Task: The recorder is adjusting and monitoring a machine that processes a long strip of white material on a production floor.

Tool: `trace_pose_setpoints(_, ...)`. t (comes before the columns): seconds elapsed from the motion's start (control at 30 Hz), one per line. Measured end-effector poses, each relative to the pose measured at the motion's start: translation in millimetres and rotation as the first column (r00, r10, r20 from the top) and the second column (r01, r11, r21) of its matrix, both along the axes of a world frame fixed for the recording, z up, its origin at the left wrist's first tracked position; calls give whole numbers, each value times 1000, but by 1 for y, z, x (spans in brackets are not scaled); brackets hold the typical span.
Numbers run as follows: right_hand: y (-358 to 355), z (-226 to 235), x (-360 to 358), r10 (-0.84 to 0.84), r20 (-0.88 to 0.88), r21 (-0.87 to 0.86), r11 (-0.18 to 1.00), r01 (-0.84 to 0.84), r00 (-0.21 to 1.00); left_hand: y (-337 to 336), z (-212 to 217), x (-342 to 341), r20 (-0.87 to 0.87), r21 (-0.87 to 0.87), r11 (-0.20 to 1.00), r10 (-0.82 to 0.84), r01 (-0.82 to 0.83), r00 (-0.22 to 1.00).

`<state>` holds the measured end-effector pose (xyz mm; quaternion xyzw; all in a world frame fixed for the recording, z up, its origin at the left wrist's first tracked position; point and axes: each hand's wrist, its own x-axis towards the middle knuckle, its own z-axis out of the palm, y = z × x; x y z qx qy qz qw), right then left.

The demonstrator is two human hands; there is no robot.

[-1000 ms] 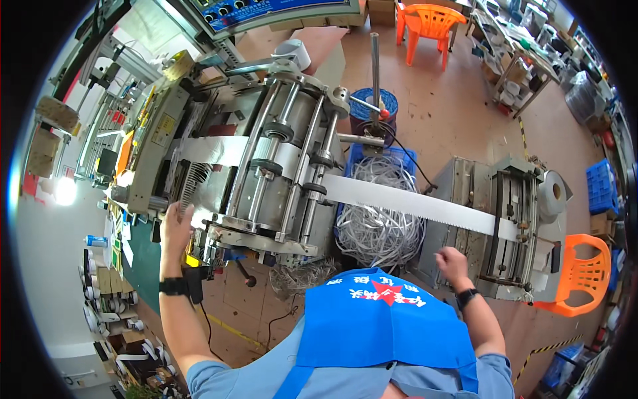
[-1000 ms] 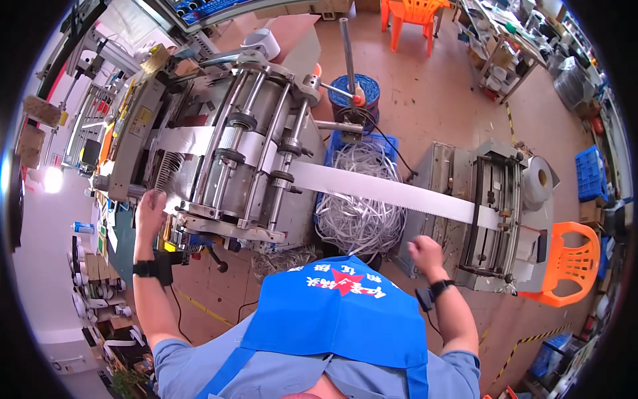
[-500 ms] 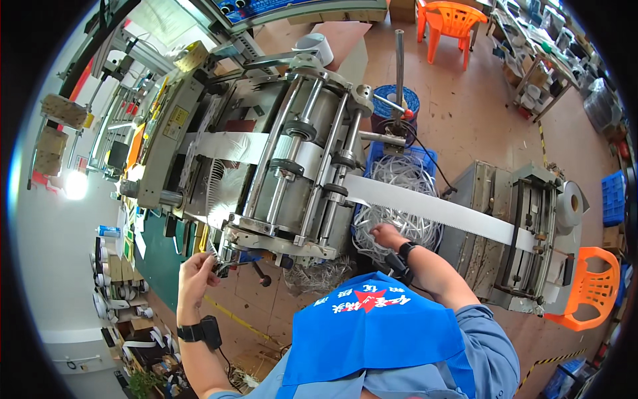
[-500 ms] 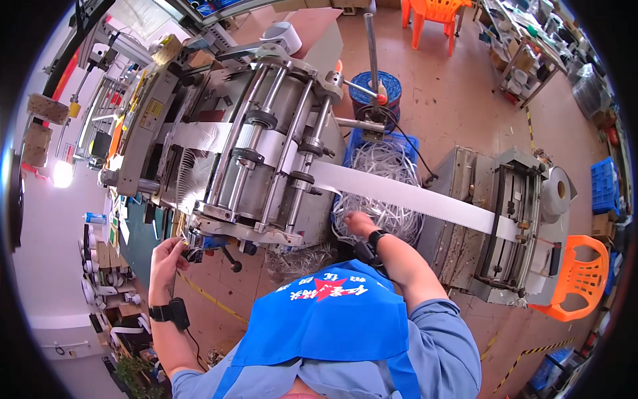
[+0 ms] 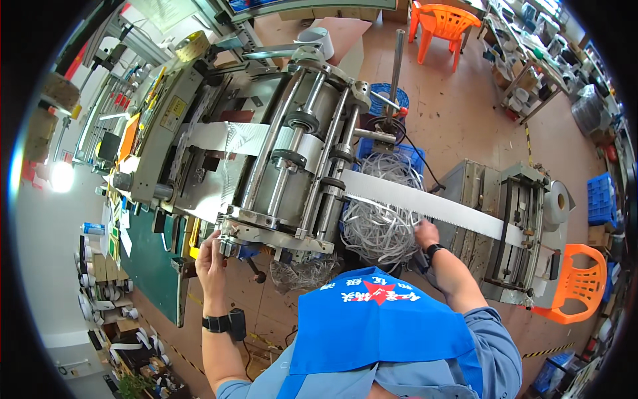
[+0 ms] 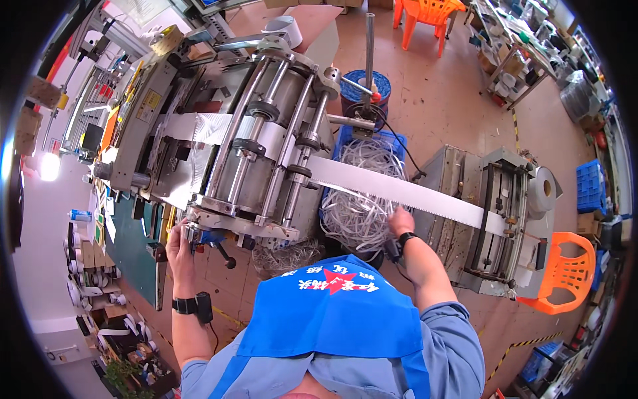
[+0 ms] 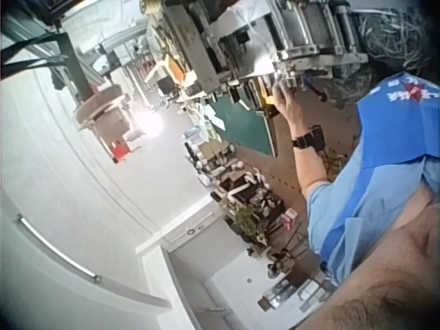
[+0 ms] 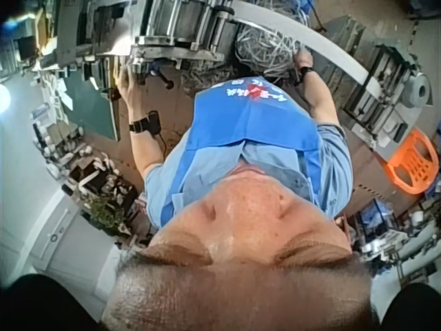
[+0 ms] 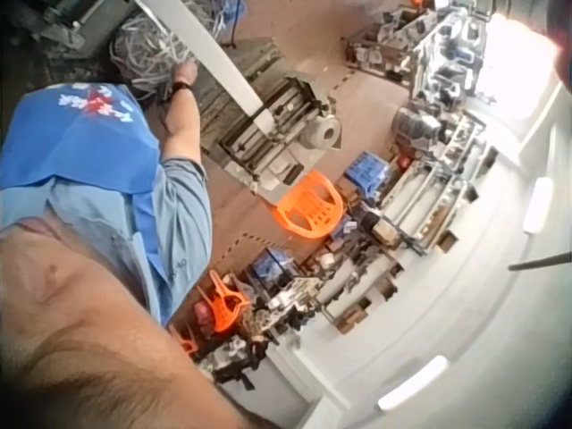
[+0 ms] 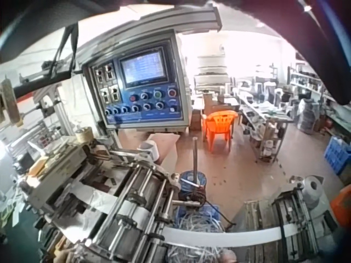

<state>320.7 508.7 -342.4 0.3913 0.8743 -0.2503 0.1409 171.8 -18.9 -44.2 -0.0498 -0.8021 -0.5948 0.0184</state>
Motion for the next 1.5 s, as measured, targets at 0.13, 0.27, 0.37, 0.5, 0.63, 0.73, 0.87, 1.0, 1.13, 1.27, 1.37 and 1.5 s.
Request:
trace_pose_setpoints(0.13,17,2,14,24,-91,-39,999,-28,996,-2,-17,-2,-104,132,989,75,-61,992)
trace_pose_setpoints(0.27,5,-9,33,204,-64,-169,962,-212,977,-5,-9,9,-105,249,949,225,-193,969)
trace_pose_setpoints(0.37,-4,-15,45,338,40,-299,902,-312,940,-9,18,26,-73,324,910,296,-258,952)
trace_pose_setpoints(0.5,-9,-16,47,465,77,-307,853,-422,882,-17,73,48,-66,169,942,305,-290,950)
trace_pose_setpoints(0.63,-8,-13,43,480,52,-276,850,-449,876,-18,105,71,8,-320,896,329,-309,944)
trace_pose_setpoints(0.73,-7,-9,38,482,163,-310,853,-420,861,-17,98,79,106,-406,863,370,-299,923)
trace_pose_setpoints(0.87,-10,-1,35,442,127,-314,867,-387,888,-18,61,77,-12,-537,819,234,-204,972)
trace_pose_setpoints(1.0,-10,2,40,399,90,-354,869,-345,912,-15,52,69,-206,-684,707,49,-180,977)
trace_pose_setpoints(1.13,-5,-8,56,405,95,-283,887,-365,910,9,85,60,-128,-840,524,55,-138,990)
trace_pose_setpoints(1.27,1,-20,87,309,95,-265,924,-275,946,35,113,24,1,-730,682,67,-45,998)
trace_pose_setpoints(1.37,5,-24,111,253,55,-283,932,-228,966,48,110,-39,-355,-695,706,-174,-135,919)
trace_pose_setpoints(1.5,2,-29,137,127,45,-331,938,-105,991,67,88,-140,-435,-666,738,-265,-109,860)
